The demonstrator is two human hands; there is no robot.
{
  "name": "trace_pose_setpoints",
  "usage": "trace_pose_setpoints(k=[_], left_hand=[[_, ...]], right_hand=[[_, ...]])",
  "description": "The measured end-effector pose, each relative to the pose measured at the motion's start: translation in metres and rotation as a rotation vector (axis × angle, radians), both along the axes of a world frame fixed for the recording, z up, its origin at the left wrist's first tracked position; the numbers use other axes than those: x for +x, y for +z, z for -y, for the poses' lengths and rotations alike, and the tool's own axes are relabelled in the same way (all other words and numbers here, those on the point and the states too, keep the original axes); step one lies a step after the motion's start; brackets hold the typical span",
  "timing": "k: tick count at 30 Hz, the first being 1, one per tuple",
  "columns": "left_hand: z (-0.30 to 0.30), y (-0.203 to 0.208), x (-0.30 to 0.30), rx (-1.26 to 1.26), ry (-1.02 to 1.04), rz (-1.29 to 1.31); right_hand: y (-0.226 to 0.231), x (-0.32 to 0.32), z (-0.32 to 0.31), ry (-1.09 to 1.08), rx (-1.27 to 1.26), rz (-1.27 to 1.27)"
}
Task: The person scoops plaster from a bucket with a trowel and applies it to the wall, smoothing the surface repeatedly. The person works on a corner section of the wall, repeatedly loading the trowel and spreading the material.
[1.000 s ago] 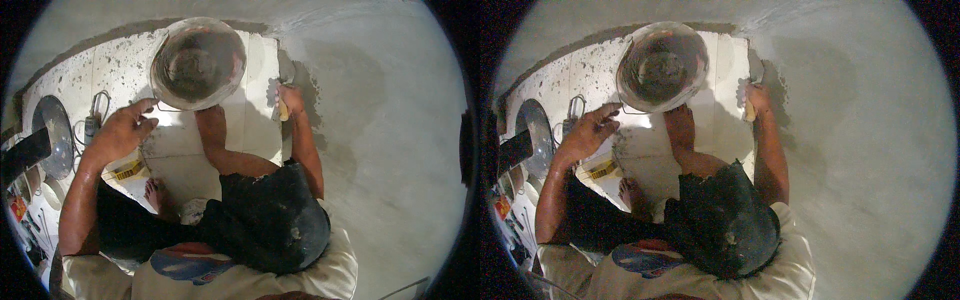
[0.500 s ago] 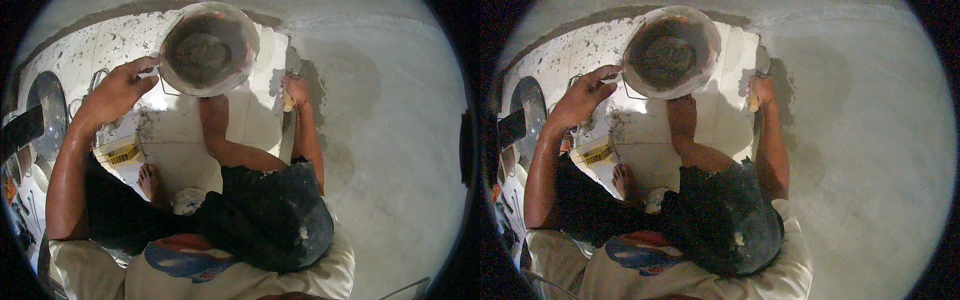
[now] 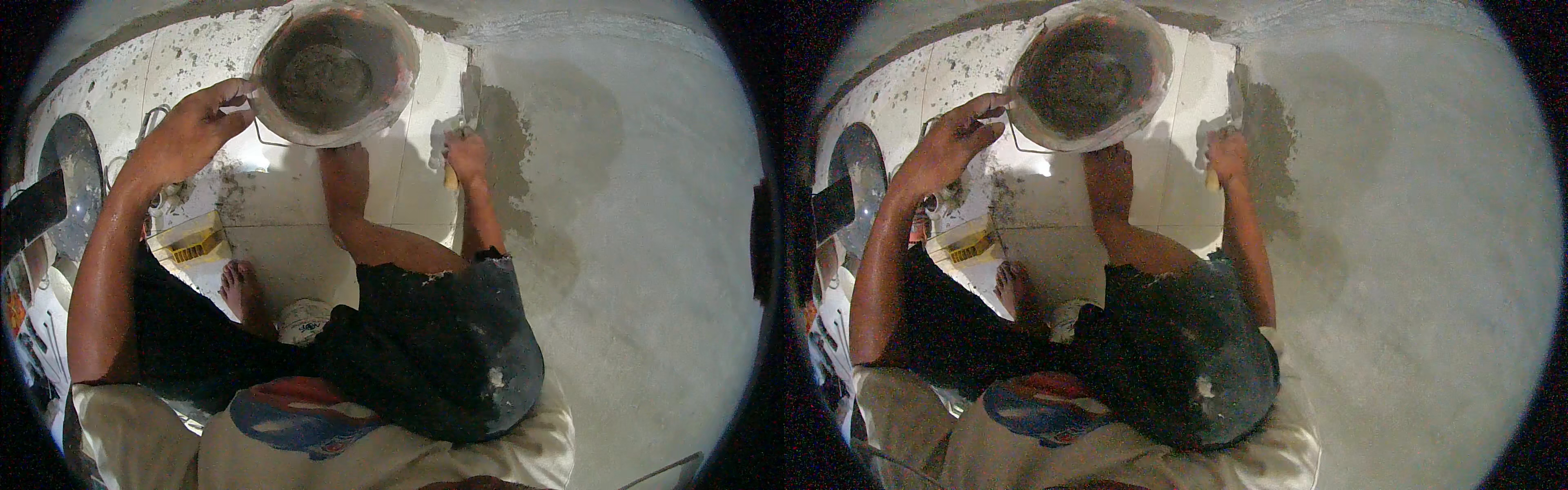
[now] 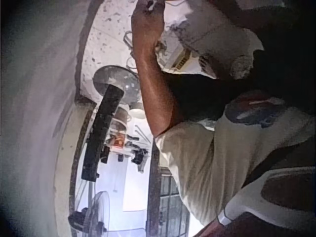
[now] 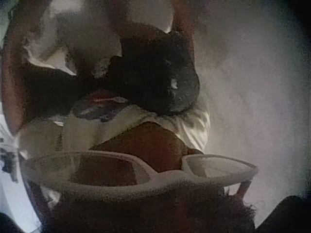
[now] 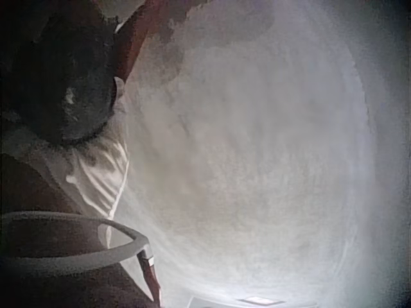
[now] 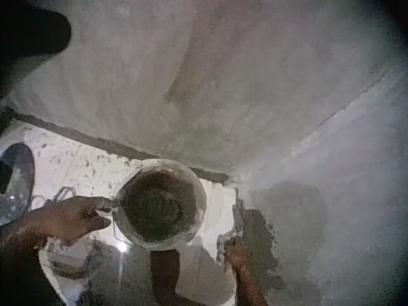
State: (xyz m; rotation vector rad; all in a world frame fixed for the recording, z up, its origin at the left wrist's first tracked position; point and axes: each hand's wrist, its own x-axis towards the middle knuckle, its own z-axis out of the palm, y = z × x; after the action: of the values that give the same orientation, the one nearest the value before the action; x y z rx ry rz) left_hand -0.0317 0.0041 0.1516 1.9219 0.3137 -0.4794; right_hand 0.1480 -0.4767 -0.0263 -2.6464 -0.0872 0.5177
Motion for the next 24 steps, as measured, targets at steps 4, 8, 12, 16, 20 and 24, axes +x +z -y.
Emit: trace_pose_setpoints(k=[4,8,12,16,20,24], left_hand=[[0.001,-0.014,0.011,-0.059,-0.016,-0.065],[-0.018,-0.014,-0.006,0.032,0.065,-0.146],[-0.022,-0.031,0.000,0.010,0.026,-0.068],[-0.012,-0.017,0.006,0.009,0.015,-0.061],[-0.018,-0.020,-0.003,0.028,0.101,-0.010],[-0.023,-0.027,0.001,0.027,0.077,-0.031]], right_hand=[[-0.042,0.026,0.023,-0.215,0.164,0.036],[0.015,-0.007,-0.044,-0.454,0.509,0.055],[0.033,-0.019,-0.016,-0.358,0.351,0.039],[0.027,-0.004,0.016,-0.315,0.347,-0.031],[0.079,-0.020,-0.032,-0.443,0.473,0.005],[0.055,0.000,-0.003,-0.494,0.538,-0.259]])
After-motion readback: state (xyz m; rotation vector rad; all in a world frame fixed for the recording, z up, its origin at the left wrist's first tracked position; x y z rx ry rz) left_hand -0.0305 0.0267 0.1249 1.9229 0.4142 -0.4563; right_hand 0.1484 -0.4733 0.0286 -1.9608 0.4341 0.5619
